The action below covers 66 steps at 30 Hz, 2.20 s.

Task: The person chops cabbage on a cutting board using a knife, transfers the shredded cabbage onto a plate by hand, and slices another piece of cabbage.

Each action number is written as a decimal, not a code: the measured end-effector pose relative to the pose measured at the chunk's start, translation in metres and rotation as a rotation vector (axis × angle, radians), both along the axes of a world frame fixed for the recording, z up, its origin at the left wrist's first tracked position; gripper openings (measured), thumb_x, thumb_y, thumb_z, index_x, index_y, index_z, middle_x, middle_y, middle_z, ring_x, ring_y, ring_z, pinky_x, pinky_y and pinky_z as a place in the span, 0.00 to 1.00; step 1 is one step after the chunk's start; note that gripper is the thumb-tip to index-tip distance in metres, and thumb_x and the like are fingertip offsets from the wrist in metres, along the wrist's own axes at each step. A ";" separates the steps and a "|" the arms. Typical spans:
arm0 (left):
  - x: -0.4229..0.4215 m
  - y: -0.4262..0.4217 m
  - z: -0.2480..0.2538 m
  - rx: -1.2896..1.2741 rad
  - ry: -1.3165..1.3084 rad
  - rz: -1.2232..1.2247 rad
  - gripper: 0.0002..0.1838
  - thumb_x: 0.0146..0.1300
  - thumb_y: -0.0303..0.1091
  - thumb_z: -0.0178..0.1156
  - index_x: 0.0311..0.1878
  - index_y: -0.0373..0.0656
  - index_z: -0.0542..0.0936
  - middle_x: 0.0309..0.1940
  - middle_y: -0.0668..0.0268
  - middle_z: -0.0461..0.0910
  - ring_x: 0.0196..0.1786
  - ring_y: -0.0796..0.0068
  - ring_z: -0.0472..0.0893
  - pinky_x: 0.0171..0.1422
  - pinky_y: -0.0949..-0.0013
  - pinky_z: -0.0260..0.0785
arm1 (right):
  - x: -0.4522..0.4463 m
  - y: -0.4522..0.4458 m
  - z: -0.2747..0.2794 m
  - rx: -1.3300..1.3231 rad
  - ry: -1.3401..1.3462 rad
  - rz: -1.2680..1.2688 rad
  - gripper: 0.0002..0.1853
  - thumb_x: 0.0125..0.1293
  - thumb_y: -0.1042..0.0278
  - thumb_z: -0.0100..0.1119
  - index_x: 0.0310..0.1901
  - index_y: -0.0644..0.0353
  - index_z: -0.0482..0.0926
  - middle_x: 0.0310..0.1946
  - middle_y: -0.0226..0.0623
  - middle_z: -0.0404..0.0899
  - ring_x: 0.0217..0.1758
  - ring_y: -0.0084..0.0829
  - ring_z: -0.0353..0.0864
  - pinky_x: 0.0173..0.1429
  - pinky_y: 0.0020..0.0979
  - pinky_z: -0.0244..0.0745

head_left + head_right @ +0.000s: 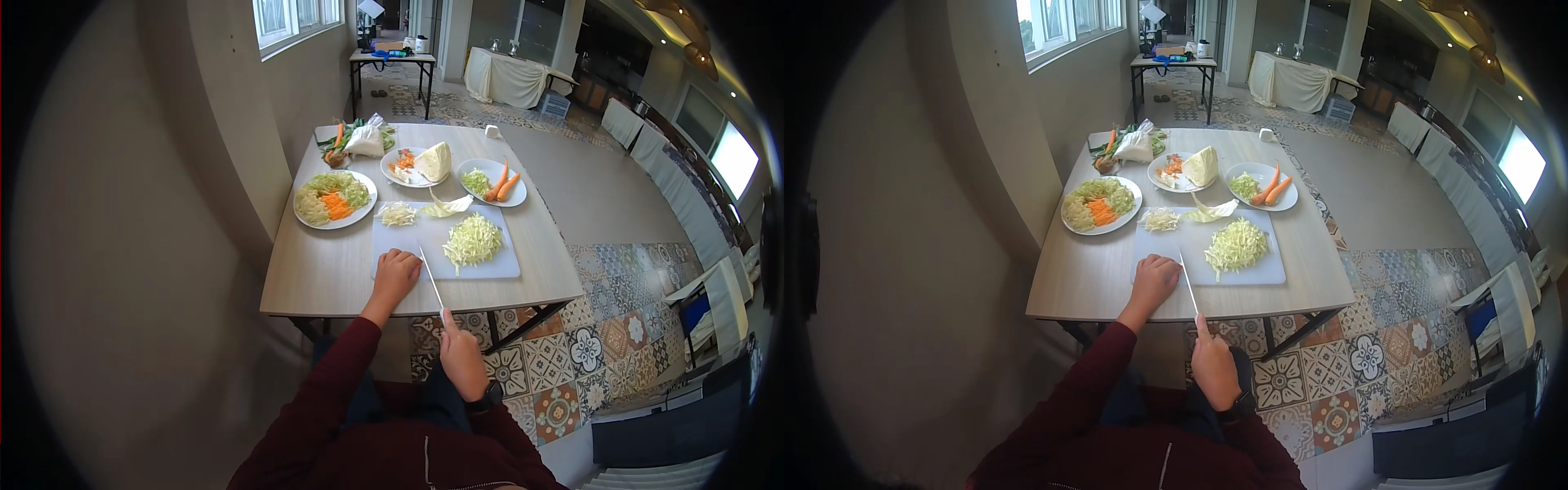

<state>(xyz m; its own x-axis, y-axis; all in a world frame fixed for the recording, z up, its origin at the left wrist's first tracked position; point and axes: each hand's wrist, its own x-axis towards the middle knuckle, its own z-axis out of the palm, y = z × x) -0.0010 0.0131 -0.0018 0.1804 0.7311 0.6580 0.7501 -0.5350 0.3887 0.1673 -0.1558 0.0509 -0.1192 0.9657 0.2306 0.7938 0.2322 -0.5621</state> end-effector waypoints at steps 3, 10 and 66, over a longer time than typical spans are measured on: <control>0.001 0.001 -0.001 0.038 -0.019 0.005 0.01 0.56 0.31 0.66 0.32 0.49 0.84 0.35 0.73 0.84 0.44 0.67 0.79 0.52 0.60 0.66 | 0.003 -0.010 0.005 -0.013 0.008 -0.027 0.26 0.68 0.74 0.53 0.69 0.63 0.68 0.28 0.57 0.78 0.33 0.55 0.79 0.39 0.49 0.73; 0.000 0.002 -0.002 0.047 -0.026 -0.004 0.02 0.55 0.31 0.66 0.32 0.49 0.84 0.36 0.74 0.84 0.45 0.67 0.78 0.51 0.60 0.66 | 0.022 -0.001 0.007 0.029 0.145 -0.006 0.25 0.66 0.75 0.56 0.66 0.60 0.72 0.31 0.59 0.78 0.35 0.57 0.79 0.41 0.46 0.73; 0.001 0.002 -0.002 -0.009 -0.068 0.020 0.01 0.57 0.32 0.67 0.32 0.48 0.85 0.33 0.72 0.81 0.43 0.64 0.77 0.50 0.59 0.67 | 0.029 -0.034 0.026 -0.043 0.202 -0.010 0.25 0.65 0.76 0.57 0.66 0.59 0.73 0.34 0.61 0.80 0.39 0.57 0.81 0.43 0.44 0.75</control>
<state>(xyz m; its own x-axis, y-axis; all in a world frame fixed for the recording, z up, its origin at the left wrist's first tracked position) 0.0001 0.0150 -0.0038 0.1209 0.7401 0.6615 0.7320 -0.5166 0.4442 0.1960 -0.1895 0.0771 -0.0649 0.9762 0.2070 0.6661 0.1968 -0.7195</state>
